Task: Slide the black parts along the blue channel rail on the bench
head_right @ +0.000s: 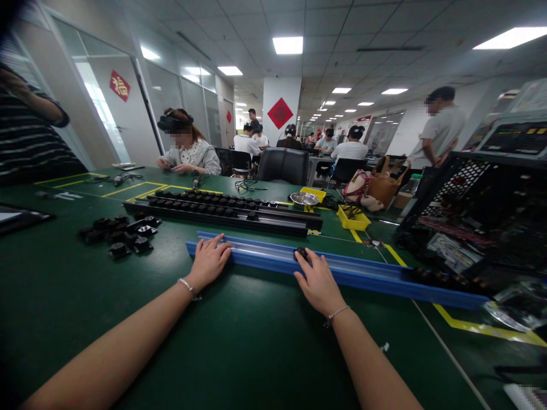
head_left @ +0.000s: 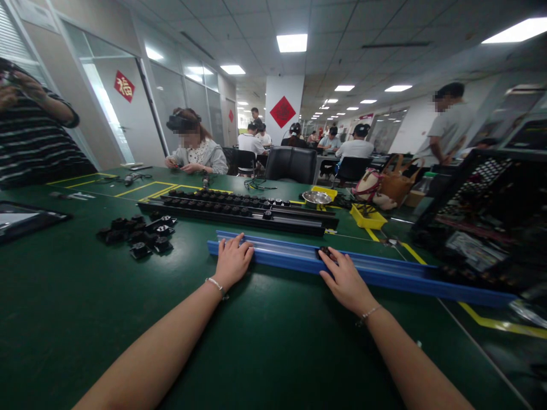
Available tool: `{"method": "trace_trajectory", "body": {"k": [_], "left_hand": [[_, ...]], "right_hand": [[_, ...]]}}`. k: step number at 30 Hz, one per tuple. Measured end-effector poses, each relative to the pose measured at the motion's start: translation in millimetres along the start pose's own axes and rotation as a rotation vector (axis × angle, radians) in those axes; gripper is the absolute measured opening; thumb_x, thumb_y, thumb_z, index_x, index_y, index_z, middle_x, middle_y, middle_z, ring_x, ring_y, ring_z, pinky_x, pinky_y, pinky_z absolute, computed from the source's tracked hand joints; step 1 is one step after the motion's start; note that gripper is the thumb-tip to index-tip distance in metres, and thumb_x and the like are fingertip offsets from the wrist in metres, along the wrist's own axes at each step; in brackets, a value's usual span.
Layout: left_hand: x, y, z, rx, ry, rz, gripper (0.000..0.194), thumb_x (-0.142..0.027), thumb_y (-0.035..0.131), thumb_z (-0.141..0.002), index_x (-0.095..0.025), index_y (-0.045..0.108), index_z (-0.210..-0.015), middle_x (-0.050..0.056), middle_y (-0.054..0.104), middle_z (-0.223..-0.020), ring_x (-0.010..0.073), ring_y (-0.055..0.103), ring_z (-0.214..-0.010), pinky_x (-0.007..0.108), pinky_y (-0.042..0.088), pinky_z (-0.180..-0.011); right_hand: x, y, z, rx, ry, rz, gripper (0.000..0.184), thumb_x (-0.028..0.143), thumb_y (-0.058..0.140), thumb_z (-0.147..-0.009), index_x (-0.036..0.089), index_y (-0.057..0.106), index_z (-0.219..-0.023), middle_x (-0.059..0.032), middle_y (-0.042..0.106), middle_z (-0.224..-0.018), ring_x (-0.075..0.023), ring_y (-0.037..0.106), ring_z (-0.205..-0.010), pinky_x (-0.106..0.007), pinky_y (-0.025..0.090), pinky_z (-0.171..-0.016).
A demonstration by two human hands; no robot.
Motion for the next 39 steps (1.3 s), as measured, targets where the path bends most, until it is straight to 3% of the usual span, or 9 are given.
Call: {"method": "trace_trajectory", "body": {"k": [11,39], "left_hand": [[0.4,0.0,0.5,-0.001,-0.010,0.000,0.034,-0.039,0.035,-0.091,-0.029,0.065,-0.103,0.006,0.052,-0.132,0.0251,0.048,-0.115,0.050,0.024,-0.105],[-0.5,0.0,0.3,-0.004,-0.002,-0.016,0.036,-0.039,0.032,-0.091,-0.029,0.065,-0.102,0.008,0.051,-0.132,0.0256,0.049,-0.115,0.051,0.025,-0.104]], "right_hand": [[11.0,-1.3,-1.2,0.000,0.004,-0.111,0.046,0.038,0.036,-0.088,0.017,0.043,-0.128,-0.0170,0.044,-0.137,-0.0243,0.035,-0.131,-0.053,0.024,-0.109],[14.7,5.0,0.0,0.036,-0.009,-0.072,0.050,0.033,0.036,-0.087,0.014,0.038,-0.133,-0.0169,0.038,-0.141,-0.0234,0.029,-0.134,-0.050,0.024,-0.110]]}}
Point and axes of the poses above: each hand's wrist, its own z-axis away from the middle knuckle, its own y-axis out of the palm, x = y × z, the point moved 8 cm from there along -z, towards the middle knuckle
